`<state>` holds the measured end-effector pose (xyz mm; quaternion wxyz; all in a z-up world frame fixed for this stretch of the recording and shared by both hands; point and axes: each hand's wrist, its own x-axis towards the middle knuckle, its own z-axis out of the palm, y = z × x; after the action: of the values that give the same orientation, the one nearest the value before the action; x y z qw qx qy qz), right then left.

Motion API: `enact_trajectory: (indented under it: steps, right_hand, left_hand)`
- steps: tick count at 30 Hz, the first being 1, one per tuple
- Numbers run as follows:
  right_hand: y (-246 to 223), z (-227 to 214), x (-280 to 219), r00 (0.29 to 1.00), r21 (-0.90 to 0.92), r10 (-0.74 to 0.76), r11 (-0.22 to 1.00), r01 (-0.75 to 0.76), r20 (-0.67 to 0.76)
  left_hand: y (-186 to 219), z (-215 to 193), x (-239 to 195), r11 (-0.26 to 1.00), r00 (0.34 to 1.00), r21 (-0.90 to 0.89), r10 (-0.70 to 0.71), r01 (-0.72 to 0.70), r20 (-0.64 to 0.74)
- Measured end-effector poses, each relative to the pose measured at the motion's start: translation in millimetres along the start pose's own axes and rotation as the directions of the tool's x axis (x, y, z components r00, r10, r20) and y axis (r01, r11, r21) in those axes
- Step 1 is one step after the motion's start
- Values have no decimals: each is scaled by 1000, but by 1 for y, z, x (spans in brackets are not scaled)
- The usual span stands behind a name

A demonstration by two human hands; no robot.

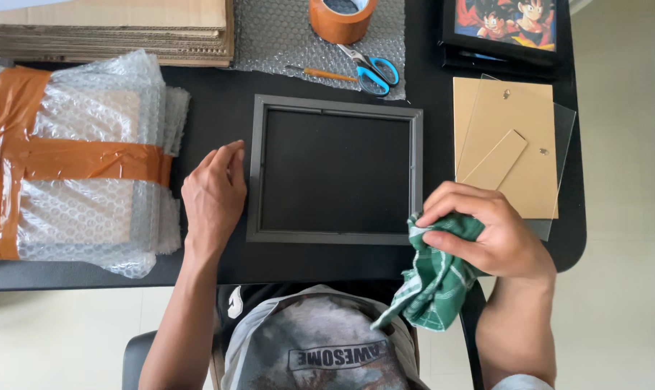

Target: The person wipes a black picture frame with a cloth, then cleans a glass sheet with the cloth before placing the glass and a backing board into the frame.

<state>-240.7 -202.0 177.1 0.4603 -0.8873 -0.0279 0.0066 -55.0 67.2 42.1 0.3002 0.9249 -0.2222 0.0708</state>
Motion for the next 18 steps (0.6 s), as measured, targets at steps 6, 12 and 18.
enact_trajectory:
  steps: [6,12,18]
  right_hand:
    - [-3,39,100,946,-81,-292,956,283,-143]
    - [69,114,216,891,-345,-395,887,307,-223]
    - [64,173,220,964,-428,-190,899,95,-184]
  left_hand:
    - [15,-20,-39,993,997,-90,72,-70,19]
    - [15,-13,-62,999,980,24,39,-44,193]
    - [8,-9,-70,998,984,-57,49,-40,170]
